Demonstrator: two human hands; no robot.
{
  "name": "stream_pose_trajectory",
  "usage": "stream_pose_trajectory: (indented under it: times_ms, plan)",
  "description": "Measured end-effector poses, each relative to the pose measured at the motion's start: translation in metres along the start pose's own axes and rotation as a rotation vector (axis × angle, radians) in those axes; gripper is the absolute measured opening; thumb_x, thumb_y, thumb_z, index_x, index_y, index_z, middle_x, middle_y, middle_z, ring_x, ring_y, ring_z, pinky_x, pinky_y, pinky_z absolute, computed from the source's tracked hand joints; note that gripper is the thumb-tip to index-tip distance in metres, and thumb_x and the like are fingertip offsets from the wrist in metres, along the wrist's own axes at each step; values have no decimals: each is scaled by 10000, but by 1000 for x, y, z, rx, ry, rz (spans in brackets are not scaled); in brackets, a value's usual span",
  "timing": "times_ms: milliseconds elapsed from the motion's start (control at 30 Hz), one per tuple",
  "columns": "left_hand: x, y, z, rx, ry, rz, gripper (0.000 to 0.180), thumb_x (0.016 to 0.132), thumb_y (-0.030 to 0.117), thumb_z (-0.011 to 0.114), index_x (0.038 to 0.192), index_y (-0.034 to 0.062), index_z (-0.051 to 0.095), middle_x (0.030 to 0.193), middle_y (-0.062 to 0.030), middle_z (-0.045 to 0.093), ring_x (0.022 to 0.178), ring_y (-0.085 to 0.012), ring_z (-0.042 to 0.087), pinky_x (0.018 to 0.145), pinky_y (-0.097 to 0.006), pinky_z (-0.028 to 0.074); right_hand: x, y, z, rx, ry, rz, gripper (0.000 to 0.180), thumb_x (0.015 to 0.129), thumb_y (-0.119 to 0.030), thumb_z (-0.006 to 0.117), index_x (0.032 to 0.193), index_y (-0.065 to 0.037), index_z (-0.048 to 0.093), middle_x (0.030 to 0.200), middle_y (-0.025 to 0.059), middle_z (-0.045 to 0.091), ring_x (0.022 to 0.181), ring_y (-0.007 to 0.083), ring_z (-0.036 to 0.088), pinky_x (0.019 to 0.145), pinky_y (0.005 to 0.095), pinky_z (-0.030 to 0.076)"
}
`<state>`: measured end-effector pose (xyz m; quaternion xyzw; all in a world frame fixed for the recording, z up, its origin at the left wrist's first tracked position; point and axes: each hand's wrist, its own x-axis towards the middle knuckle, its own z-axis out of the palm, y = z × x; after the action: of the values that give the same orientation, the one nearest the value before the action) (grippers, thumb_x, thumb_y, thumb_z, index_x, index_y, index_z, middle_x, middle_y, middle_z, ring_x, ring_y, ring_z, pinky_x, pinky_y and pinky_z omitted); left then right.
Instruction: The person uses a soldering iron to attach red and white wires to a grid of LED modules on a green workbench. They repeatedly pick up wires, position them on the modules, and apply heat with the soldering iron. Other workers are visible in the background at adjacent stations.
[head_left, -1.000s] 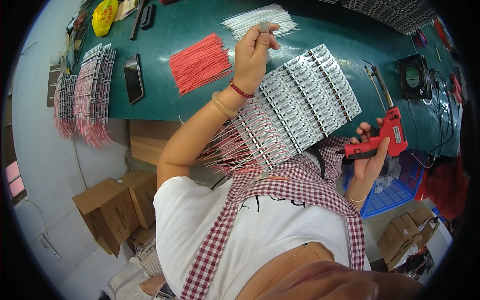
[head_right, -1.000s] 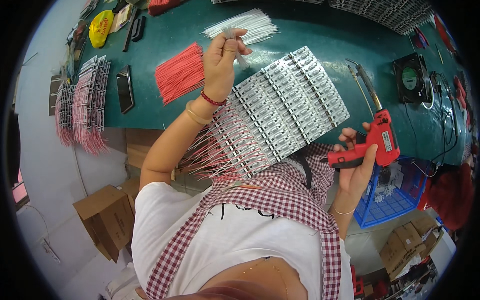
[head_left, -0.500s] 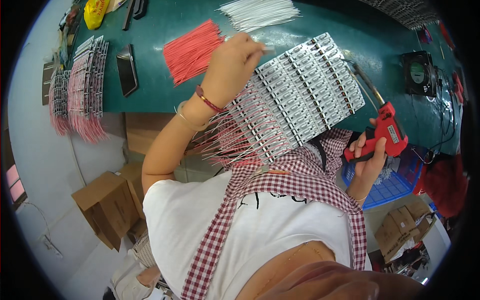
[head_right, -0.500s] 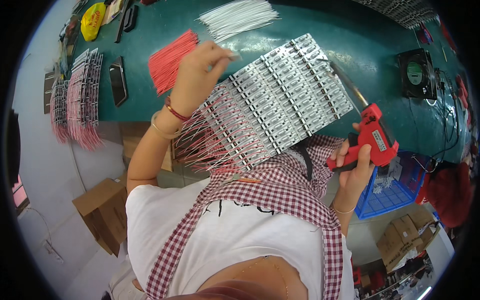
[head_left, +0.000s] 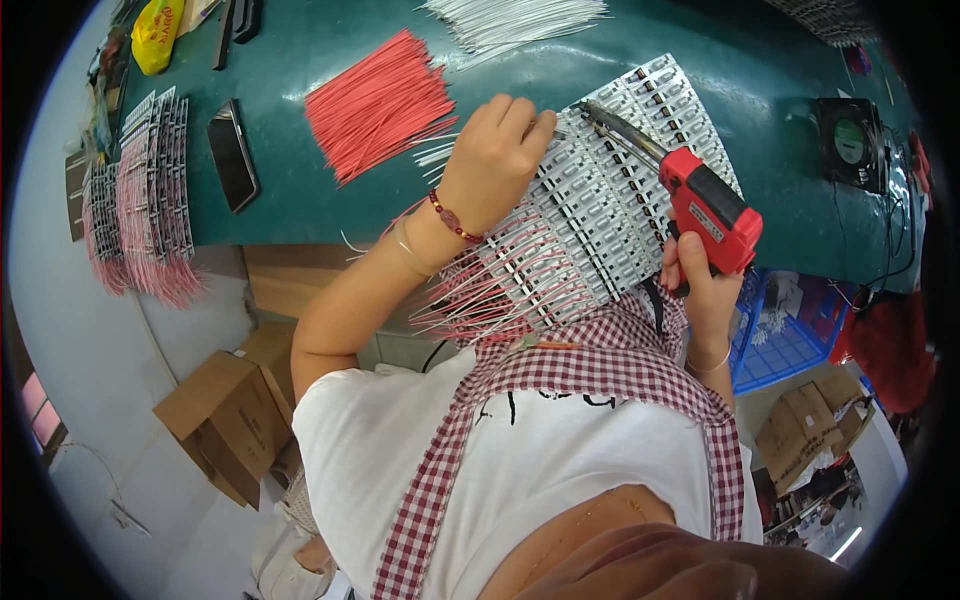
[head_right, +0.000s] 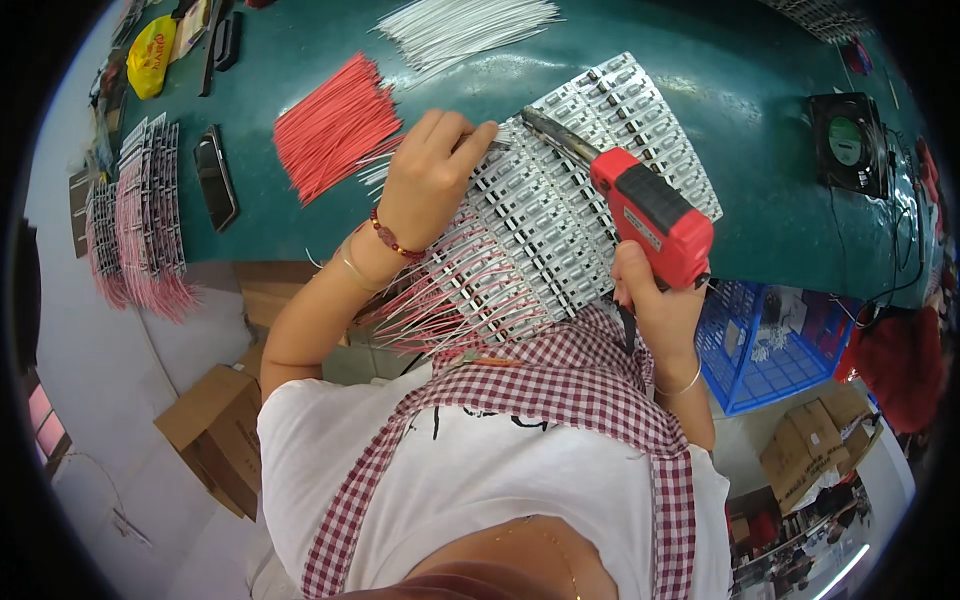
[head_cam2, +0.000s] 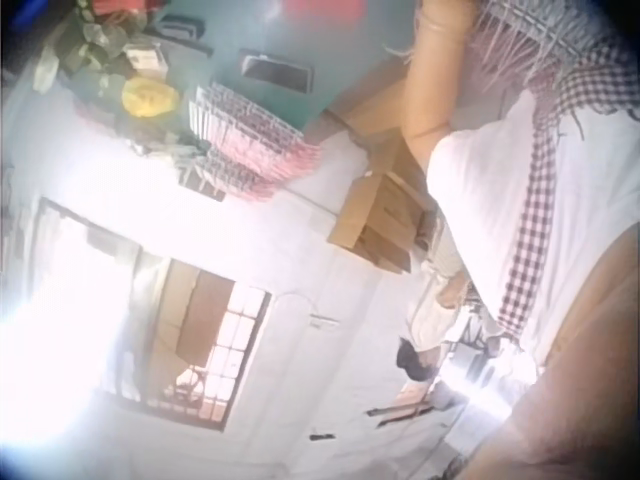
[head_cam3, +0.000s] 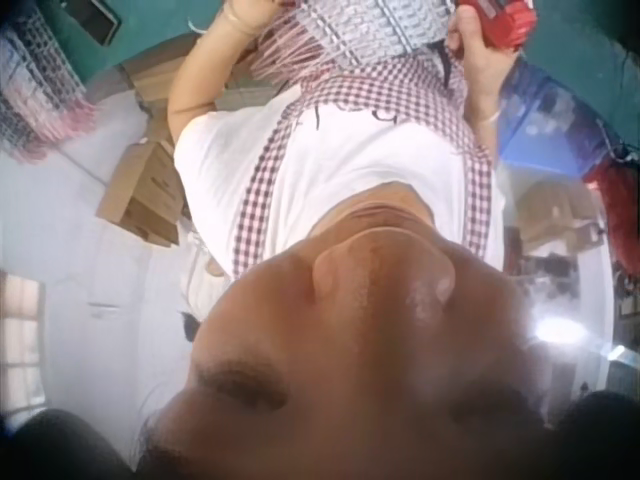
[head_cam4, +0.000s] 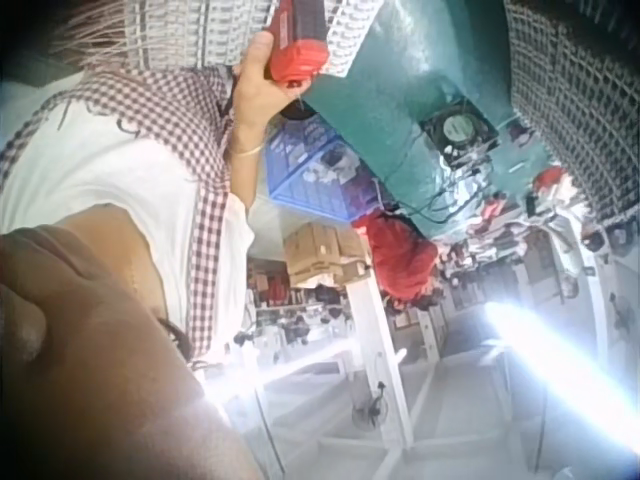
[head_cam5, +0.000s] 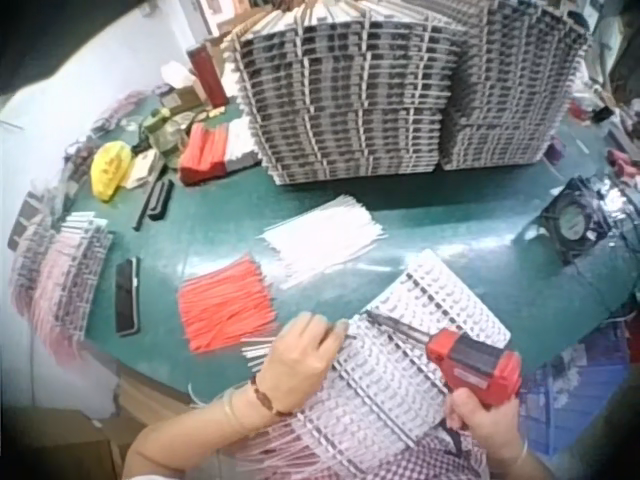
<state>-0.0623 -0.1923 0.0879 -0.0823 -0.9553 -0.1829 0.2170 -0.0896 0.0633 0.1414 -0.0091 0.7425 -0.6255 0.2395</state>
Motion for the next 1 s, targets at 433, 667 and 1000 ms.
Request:
stream_pose_trajectory:
  times_ms: [433, 667, 1000]
  plan:
    - [2, 1, 0, -1, -18, -21, 299, 684, -25, 579, 974, -2, 646, 774, -79, 510, 710, -229, 501, 630, -329, 442, 1, 9, -2, -171, 24, -37, 144, 818, -110, 687, 877, -1, 614, 644, 12, 578, 500, 66, 509, 465, 218, 402]
    - [3, 1, 0, -11, -8, -14, 285, 689, -25, 580, 965, -4, 644, 776, -79, 509, 712, -229, 503, 634, -328, 441, -5, -7, 9, -121, 104, -3, 219, 903, -161, 590, 775, 16, 603, 592, 23, 552, 488, 85, 492, 480, 229, 389]
    - [2, 2, 1, -1, -16, -22, 281, 693, -18, 584, 967, -4, 645, 785, -79, 511, 716, -228, 505, 637, -327, 441, -4, 1, -5, -180, 23, 66, 220, 773, -151, 757, 906, -23, 637, 717, -5, 604, 586, 61, 526, 537, 226, 425]
